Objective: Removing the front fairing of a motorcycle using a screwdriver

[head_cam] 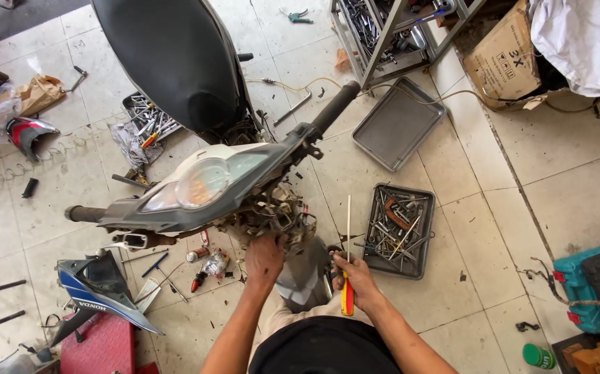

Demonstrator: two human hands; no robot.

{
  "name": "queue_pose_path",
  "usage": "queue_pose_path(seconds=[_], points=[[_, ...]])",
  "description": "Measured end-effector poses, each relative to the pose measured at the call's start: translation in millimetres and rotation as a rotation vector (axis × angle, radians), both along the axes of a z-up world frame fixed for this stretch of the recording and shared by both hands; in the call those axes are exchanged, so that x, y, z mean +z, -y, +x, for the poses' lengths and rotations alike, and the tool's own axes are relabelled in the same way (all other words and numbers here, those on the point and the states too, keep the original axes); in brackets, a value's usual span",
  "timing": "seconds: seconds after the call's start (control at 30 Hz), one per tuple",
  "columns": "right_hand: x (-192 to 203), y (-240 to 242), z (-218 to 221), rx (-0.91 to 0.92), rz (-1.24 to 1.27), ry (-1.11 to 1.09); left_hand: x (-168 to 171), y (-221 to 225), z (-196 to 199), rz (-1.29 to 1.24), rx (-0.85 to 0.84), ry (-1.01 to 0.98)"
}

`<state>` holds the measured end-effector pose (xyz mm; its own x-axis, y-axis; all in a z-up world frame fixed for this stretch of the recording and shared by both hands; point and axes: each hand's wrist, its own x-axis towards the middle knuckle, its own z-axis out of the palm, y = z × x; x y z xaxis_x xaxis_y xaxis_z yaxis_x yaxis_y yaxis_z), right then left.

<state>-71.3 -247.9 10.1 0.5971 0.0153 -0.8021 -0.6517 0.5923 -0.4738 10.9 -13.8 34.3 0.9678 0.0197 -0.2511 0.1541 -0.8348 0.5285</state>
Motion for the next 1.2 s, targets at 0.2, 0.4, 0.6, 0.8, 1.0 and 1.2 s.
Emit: queue_pose_path(seconds=[0.2, 0.4, 0.6, 0.8, 1.0, 1.2], points=[[-22, 25, 0, 0.063, -0.042, -0.045, 2, 25, -13, 0.062, -0.074, -0.065], [-36, 61, -11, 0.042, -0.097, -0.073, 19, 35, -31, 0.007, -0.058, -0.023], [-72, 93, -17, -0.091, -0.123, -0.108, 42, 25, -35, -0.087, -0.013, 0.017], [-73, 94, 11, -0.057, -0.111, -0.037, 62, -22, -25, -0.046, 0.094, 0.367], [-27, 61, 54, 0.057, -0.134, 0.134, 95, -112, 11, 0.058, 0.186, 0.954], [4, 35, 72, 0.121, -0.194, 0.313, 164, -159, 48, 0.163, 0.095, 0.826]])
